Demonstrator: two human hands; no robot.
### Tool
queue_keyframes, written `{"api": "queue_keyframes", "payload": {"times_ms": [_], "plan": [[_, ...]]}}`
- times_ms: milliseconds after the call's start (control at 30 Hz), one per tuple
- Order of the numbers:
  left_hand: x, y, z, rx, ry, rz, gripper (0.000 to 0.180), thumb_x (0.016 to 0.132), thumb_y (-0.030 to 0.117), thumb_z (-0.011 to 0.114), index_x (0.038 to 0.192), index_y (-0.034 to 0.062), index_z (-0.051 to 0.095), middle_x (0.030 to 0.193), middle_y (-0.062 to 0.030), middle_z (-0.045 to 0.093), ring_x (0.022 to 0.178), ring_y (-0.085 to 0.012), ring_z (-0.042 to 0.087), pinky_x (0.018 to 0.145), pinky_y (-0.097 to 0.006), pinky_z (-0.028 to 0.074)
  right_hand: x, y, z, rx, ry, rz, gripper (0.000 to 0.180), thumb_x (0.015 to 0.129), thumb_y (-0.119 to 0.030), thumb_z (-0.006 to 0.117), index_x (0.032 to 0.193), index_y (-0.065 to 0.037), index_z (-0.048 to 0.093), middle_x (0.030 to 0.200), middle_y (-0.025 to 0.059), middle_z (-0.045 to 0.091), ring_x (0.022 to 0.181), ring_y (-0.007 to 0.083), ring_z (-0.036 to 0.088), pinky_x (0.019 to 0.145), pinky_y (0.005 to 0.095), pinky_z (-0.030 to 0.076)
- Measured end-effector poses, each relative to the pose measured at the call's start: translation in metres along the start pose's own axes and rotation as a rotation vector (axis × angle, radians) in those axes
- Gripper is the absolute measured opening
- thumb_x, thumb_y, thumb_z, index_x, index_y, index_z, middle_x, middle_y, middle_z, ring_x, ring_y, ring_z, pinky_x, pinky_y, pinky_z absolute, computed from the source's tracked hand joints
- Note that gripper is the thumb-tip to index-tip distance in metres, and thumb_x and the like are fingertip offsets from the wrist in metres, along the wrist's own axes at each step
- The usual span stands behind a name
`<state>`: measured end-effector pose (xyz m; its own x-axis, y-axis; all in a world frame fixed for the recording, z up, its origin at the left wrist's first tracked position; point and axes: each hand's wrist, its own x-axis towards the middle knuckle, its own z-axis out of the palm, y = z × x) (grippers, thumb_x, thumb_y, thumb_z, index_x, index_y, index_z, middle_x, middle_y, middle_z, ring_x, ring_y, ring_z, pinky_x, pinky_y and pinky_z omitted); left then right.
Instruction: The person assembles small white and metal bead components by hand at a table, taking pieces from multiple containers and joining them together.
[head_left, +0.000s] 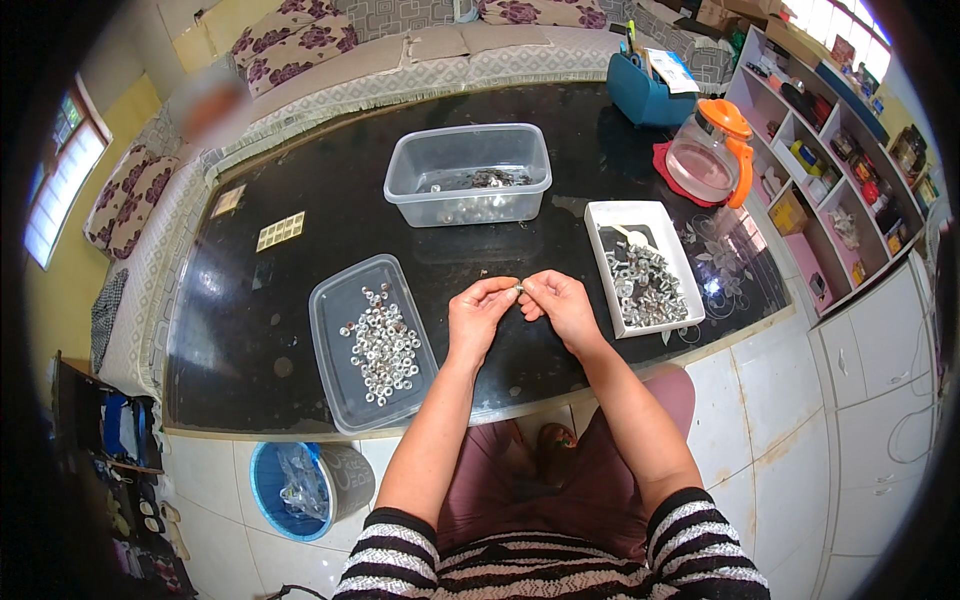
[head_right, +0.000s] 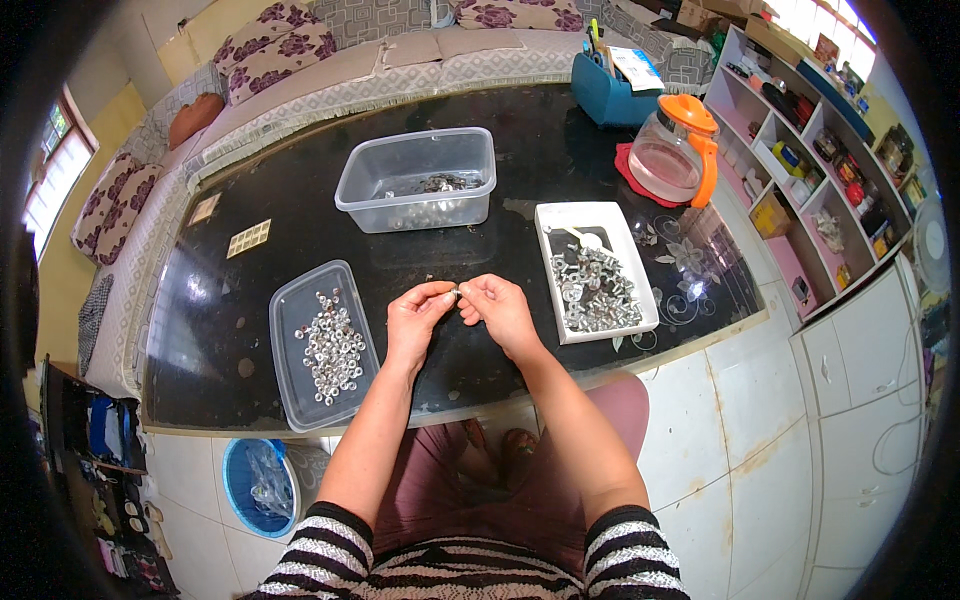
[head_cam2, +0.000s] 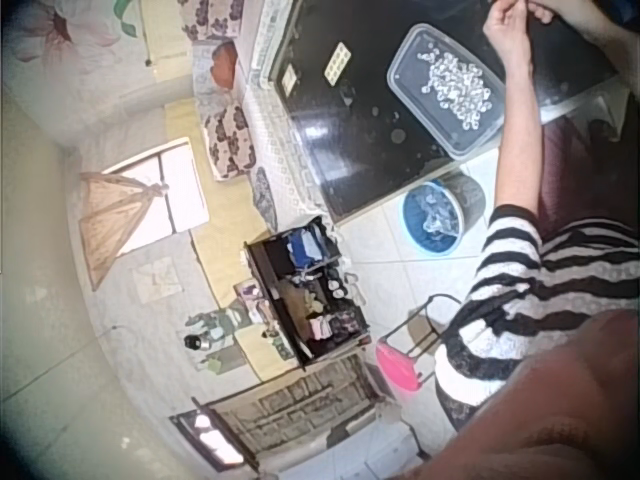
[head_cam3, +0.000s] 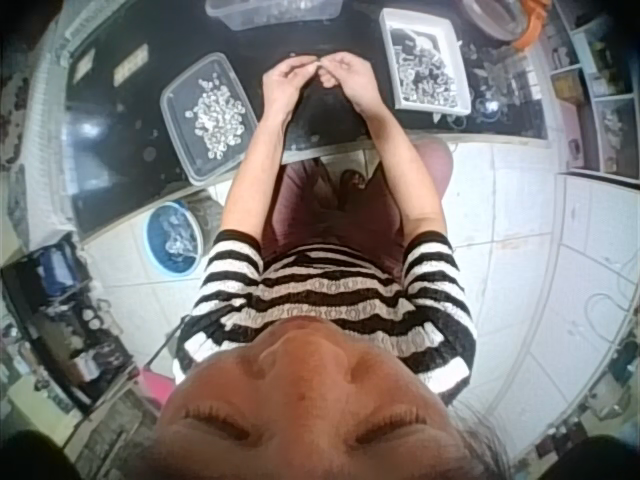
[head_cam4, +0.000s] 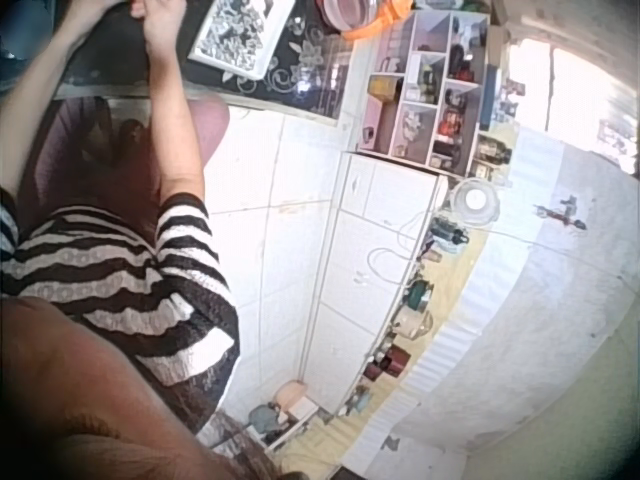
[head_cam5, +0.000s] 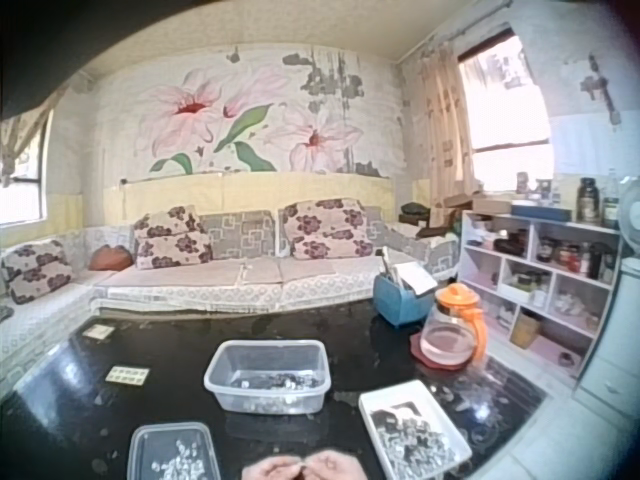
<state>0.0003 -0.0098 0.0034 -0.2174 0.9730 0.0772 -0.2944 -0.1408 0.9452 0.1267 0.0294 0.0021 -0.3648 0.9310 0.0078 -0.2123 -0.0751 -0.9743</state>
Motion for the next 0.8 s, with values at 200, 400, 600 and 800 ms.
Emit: {"api": "queue_keyframes", "payload": {"times_ms": [200,400,600,800], "plan": [[-0.001,0.002,0.000,0.015,-0.047,-0.020,0.014,0.074,-0.001,0.056,0.088,-0.0030,0.057,0.082,-0.0076,0.059,0.075,-0.0111,0.056,0.069,-0.021,0.045,-0.002,-0.001,0.001,-0.216,0.001,-0.016,0.025,0.083,-0.024,0.048,0.077,0.001,0.053,0.062,0.0045,0.053,0.052,0.0084,0.050,0.047,0.0208,0.042],[0.001,0.000,-0.001,-0.018,-0.033,-0.017,0.014,0.075,0.000,0.056,0.088,-0.0024,0.056,0.080,-0.0062,0.059,0.072,-0.0095,0.055,0.068,-0.021,0.044,0.000,0.004,0.001,-0.180,-0.039,-0.032,0.028,0.084,-0.025,0.045,0.073,-0.001,0.052,0.060,0.0036,0.052,0.051,0.0085,0.049,0.046,0.0210,0.041],[0.000,-0.001,-0.001,-0.034,-0.080,-0.017,0.014,0.075,0.001,0.056,0.088,-0.0009,0.057,0.080,-0.0046,0.058,0.072,-0.0087,0.054,0.067,-0.020,0.044,-0.002,-0.004,-0.004,-0.221,-0.110,0.058,0.033,0.084,-0.030,0.042,0.065,-0.004,0.048,0.056,0.0020,0.050,0.047,0.0078,0.045,0.042,0.0200,0.036],[0.001,-0.001,0.000,-0.047,-0.094,-0.034,0.014,0.075,0.002,0.057,0.089,-0.0001,0.057,0.079,-0.0026,0.057,0.071,-0.0075,0.053,0.066,-0.020,0.043,-0.004,-0.007,0.005,-0.188,-0.075,0.022,0.040,0.084,-0.035,0.040,0.057,-0.006,0.046,0.050,0.0010,0.046,0.042,0.0072,0.042,0.039,0.0196,0.034]]}}
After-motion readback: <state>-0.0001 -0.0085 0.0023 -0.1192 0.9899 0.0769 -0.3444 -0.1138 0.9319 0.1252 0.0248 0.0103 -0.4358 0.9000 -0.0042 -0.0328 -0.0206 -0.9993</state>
